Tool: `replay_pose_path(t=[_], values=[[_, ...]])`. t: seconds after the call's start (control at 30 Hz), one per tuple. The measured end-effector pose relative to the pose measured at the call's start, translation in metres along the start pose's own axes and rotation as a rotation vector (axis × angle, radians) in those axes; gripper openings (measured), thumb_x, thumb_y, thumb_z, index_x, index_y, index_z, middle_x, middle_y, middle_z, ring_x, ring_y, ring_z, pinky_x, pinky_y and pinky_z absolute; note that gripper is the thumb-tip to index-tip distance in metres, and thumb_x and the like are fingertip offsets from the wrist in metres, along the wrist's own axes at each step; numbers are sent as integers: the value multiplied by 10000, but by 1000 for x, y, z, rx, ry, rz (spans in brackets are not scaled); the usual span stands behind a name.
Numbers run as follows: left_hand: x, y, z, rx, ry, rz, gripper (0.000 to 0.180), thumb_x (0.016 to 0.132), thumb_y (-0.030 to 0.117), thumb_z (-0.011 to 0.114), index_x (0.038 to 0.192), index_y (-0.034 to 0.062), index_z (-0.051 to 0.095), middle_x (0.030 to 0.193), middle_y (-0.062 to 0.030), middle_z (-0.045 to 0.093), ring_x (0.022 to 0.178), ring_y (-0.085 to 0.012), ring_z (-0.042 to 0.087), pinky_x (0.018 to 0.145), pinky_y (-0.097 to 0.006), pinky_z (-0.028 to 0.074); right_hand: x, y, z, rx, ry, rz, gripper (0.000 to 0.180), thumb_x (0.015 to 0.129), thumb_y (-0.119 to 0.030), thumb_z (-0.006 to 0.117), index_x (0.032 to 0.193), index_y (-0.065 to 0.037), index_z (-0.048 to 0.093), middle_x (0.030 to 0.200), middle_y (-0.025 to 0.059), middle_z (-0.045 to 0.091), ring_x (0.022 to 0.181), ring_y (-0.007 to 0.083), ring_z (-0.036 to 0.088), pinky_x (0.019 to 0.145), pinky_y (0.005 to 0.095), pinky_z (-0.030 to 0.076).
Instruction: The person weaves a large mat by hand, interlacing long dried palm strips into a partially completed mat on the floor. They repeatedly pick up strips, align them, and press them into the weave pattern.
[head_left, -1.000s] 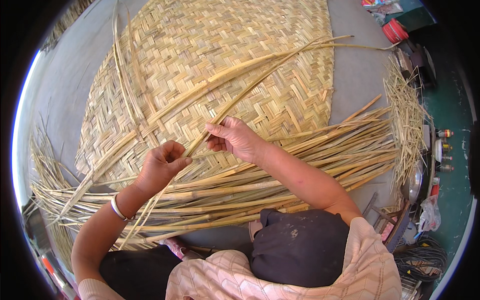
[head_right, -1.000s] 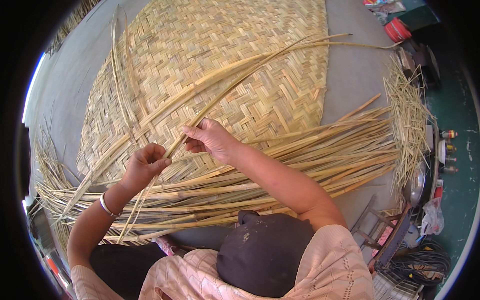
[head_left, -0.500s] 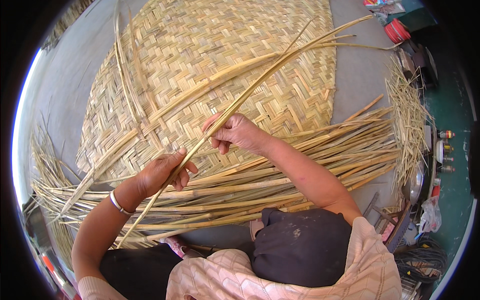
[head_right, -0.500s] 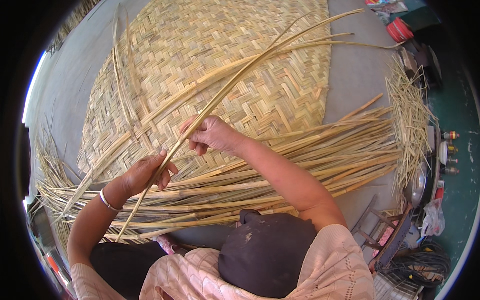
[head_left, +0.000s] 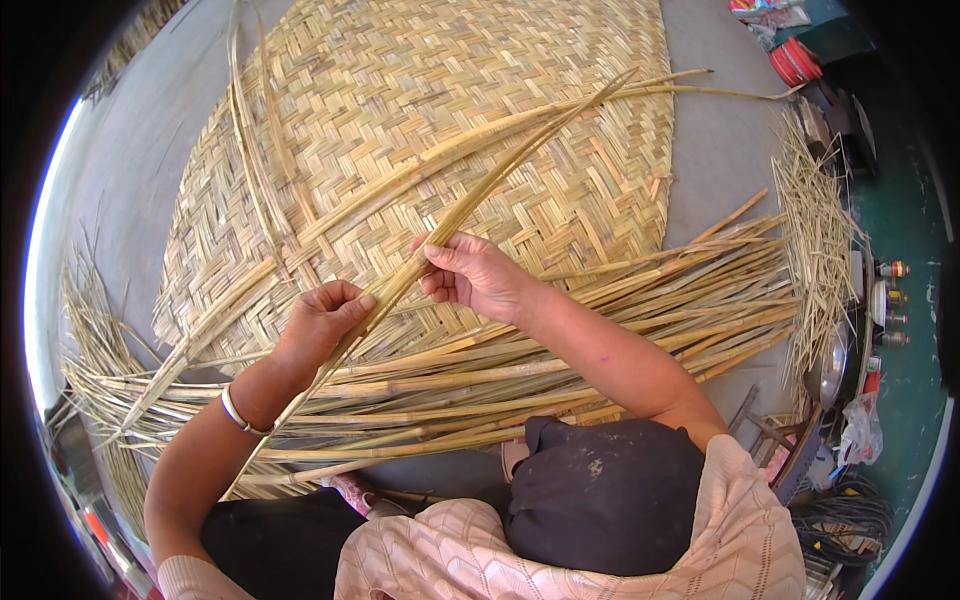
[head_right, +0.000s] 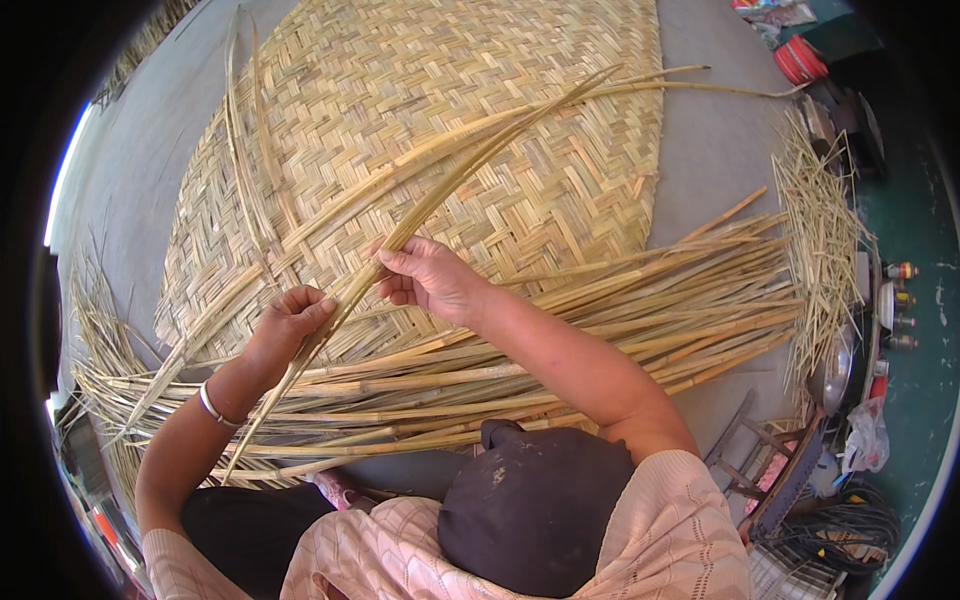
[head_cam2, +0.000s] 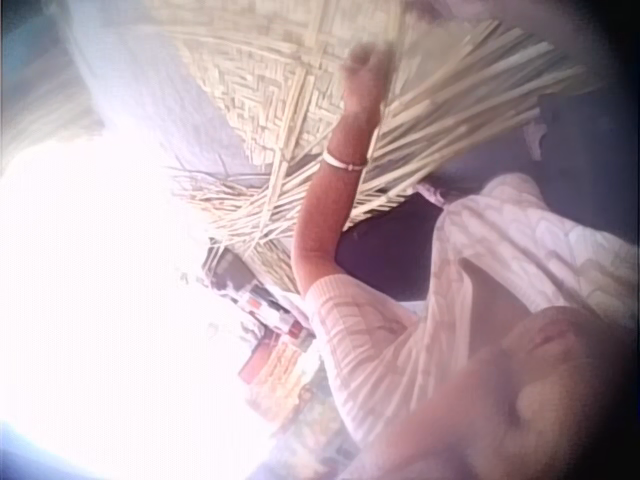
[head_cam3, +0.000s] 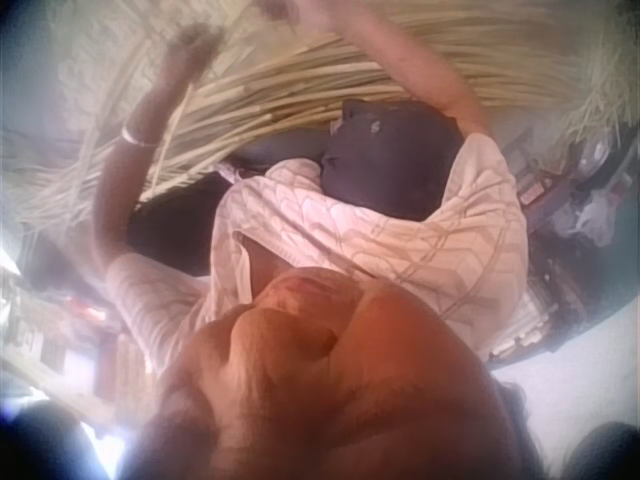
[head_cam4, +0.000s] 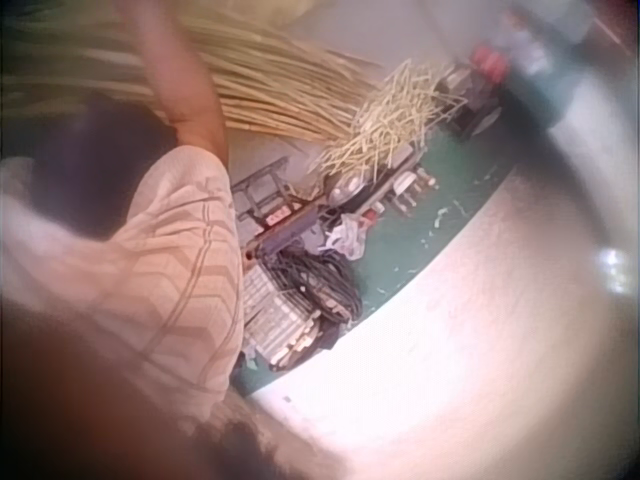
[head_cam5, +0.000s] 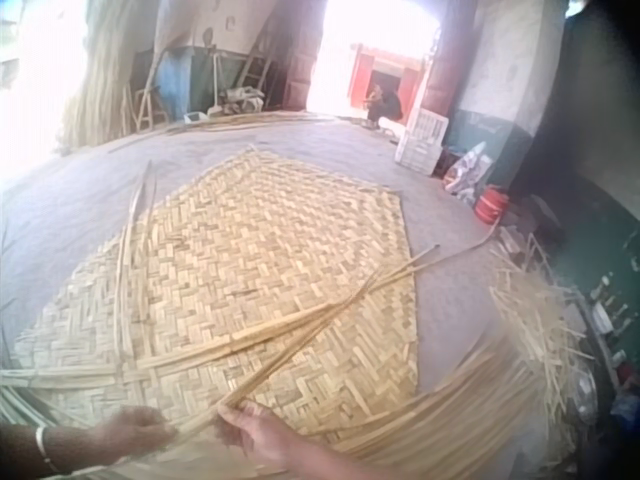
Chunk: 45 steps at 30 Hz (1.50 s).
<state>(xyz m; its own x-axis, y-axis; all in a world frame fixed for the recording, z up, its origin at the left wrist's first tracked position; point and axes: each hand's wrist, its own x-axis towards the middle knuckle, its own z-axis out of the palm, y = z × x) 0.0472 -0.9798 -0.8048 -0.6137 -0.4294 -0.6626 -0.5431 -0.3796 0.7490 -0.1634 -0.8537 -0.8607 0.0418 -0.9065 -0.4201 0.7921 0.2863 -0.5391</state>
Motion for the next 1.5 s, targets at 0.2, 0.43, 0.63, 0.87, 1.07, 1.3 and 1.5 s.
replay_pose_path(t=[0.2, 0.43, 0.63, 0.87, 1.07, 1.3, 1.5], values=[[-1, -2, 6, -7, -132, 122, 153, 918, 152, 659, 894, 15, 596, 755, -41, 639, 686, -112, 619, 597, -236, 492, -4, 2, 3, -37, 115, 16, 183, 937, -264, 624, 1008, -97, 610, 830, 22, 663, 673, 108, 648, 629, 262, 548], [0, 7, -13, 224, -133, 75, 340, 928, 338, 643, 894, 0, 644, 720, -49, 653, 679, -101, 610, 627, -250, 490, -10, -17, 15, -284, 317, -288, 206, 914, -295, 656, 932, -97, 598, 820, 36, 663, 702, 113, 650, 649, 248, 540], [4, -8, -53, 460, -150, 77, 308, 907, 301, 677, 897, -6, 689, 742, -6, 651, 691, -77, 570, 662, -254, 477, 2, -62, -23, -165, 509, -526, 159, 932, -216, 615, 978, -73, 565, 904, 88, 682, 821, 168, 667, 713, 310, 568], [4, -25, -65, 367, -182, -72, 223, 871, 192, 719, 874, -29, 683, 724, -29, 653, 648, -79, 589, 635, -239, 481, -1, -83, -76, -24, 597, -572, 186, 921, -114, 590, 1095, -57, 556, 959, 123, 668, 819, 224, 672, 665, 373, 579], [-6, 0, -53, 320, -251, -157, 167, 893, 115, 664, 931, -46, 645, 724, -84, 665, 607, -147, 640, 613, -257, 532, 3, -93, -99, -92, 724, -618, 179, 918, -118, 594, 1085, -62, 558, 966, 103, 659, 816, 218, 668, 663, 382, 564], [-36, 50, -62, 108, -387, -178, 303, 948, 214, 576, 1011, -80, 617, 681, -128, 653, 511, -192, 634, 486, -278, 544, 11, -115, -142, 61, 837, -682, 161, 933, -86, 530, 1068, 0, 526, 959, 141, 641, 836, 256, 662, 664, 380, 575], [-51, 56, -91, 147, -395, -256, 265, 939, 133, 570, 1044, -107, 614, 742, -160, 678, 610, -223, 678, 560, -295, 570, 14, -134, -178, 299, 825, -661, 210, 929, -59, 493, 1099, 60, 463, 929, 189, 637, 811, 292, 674, 677, 401, 597]])
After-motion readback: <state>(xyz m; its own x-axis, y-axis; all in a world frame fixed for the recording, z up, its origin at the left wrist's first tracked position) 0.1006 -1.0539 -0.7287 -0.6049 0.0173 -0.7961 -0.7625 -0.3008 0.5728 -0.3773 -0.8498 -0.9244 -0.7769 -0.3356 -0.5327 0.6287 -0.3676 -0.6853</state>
